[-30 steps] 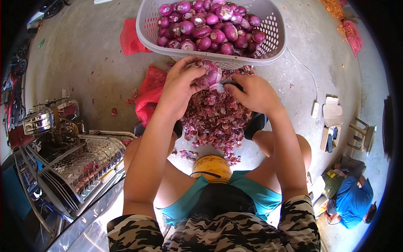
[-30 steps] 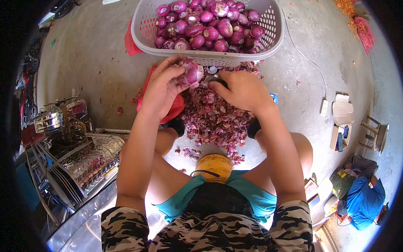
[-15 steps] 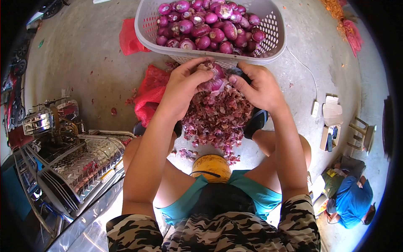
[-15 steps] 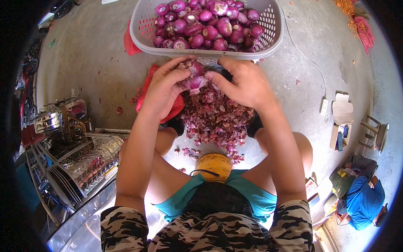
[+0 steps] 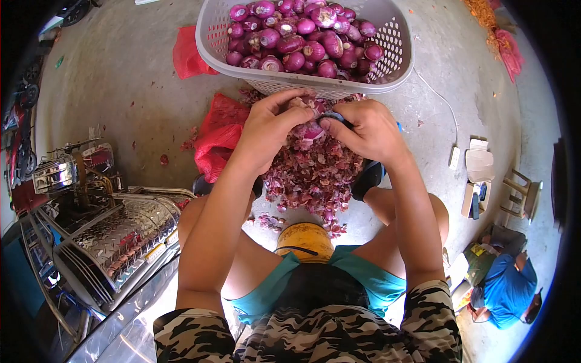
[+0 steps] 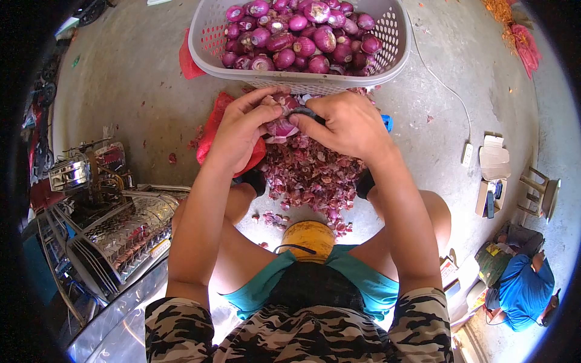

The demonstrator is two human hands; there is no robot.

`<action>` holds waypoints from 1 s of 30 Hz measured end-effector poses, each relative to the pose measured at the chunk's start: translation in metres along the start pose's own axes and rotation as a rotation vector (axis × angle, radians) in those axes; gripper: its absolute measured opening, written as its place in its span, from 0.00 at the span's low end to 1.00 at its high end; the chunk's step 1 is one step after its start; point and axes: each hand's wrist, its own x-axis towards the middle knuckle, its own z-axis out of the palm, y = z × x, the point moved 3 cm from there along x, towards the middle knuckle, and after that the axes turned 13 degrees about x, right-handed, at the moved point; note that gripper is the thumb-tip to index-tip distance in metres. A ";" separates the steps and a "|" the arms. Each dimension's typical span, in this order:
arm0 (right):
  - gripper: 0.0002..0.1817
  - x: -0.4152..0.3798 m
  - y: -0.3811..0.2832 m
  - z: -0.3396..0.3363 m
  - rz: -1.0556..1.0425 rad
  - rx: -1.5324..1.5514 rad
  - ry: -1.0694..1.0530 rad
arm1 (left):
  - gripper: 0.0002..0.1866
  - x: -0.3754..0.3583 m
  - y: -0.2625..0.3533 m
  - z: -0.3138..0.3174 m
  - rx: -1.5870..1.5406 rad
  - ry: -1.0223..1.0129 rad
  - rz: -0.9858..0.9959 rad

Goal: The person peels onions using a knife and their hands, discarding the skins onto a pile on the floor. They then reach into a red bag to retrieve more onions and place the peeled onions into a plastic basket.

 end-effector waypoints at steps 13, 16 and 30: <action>0.18 -0.003 -0.003 0.005 -0.078 -0.029 -0.052 | 0.15 0.002 0.001 0.000 -0.116 0.154 -0.037; 0.18 -0.005 -0.004 0.009 -0.058 -0.033 -0.106 | 0.14 0.002 0.005 -0.006 -0.208 0.198 -0.033; 0.20 -0.007 0.012 -0.006 0.092 0.291 0.135 | 0.20 0.002 0.003 -0.005 -0.270 0.017 -0.013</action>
